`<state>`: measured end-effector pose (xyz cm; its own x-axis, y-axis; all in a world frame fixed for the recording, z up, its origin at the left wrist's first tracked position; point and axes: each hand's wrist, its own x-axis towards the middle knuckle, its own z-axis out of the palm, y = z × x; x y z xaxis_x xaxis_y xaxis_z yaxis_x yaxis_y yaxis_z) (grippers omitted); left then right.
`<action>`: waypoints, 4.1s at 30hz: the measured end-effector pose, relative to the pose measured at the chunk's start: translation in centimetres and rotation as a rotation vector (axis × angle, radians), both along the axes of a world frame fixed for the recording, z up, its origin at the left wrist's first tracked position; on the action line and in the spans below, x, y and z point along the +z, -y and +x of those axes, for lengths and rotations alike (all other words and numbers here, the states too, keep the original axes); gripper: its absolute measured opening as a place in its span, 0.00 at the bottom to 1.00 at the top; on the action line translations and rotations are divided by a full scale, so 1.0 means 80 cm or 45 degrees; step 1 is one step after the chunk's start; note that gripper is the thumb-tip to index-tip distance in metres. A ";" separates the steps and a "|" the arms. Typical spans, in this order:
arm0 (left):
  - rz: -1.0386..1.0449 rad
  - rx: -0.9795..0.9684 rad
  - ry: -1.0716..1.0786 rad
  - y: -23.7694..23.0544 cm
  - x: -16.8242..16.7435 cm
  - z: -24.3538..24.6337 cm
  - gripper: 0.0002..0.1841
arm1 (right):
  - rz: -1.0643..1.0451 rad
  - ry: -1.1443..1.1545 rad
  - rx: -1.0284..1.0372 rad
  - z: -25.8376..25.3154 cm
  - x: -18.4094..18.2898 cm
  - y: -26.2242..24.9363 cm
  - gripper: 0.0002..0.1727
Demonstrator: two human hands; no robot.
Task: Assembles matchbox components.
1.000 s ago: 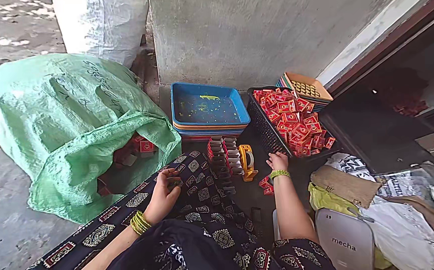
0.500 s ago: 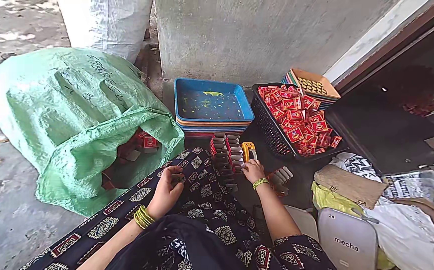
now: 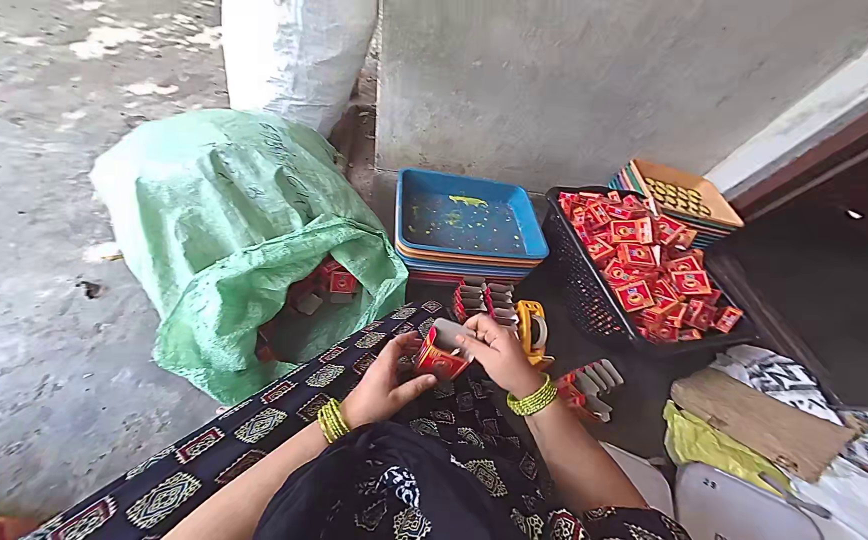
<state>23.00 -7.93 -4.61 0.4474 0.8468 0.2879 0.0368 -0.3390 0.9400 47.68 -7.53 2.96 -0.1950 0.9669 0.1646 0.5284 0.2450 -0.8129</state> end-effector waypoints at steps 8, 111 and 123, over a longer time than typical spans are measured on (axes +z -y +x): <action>0.013 0.242 0.273 -0.002 0.012 -0.008 0.47 | 0.133 -0.617 -0.062 -0.084 -0.021 0.006 0.15; -0.221 0.424 0.249 -0.008 0.001 -0.012 0.14 | -0.703 0.364 -1.224 0.260 -0.184 0.013 0.16; -0.119 0.350 0.168 -0.006 -0.003 -0.009 0.13 | -0.304 -0.360 -0.531 0.083 -0.091 -0.012 0.13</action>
<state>22.25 -7.48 -4.85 0.1621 0.9562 0.2439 -0.0095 -0.2456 0.9693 54.36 -6.54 -4.35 0.2320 0.9696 -0.0782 0.2942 -0.1466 -0.9445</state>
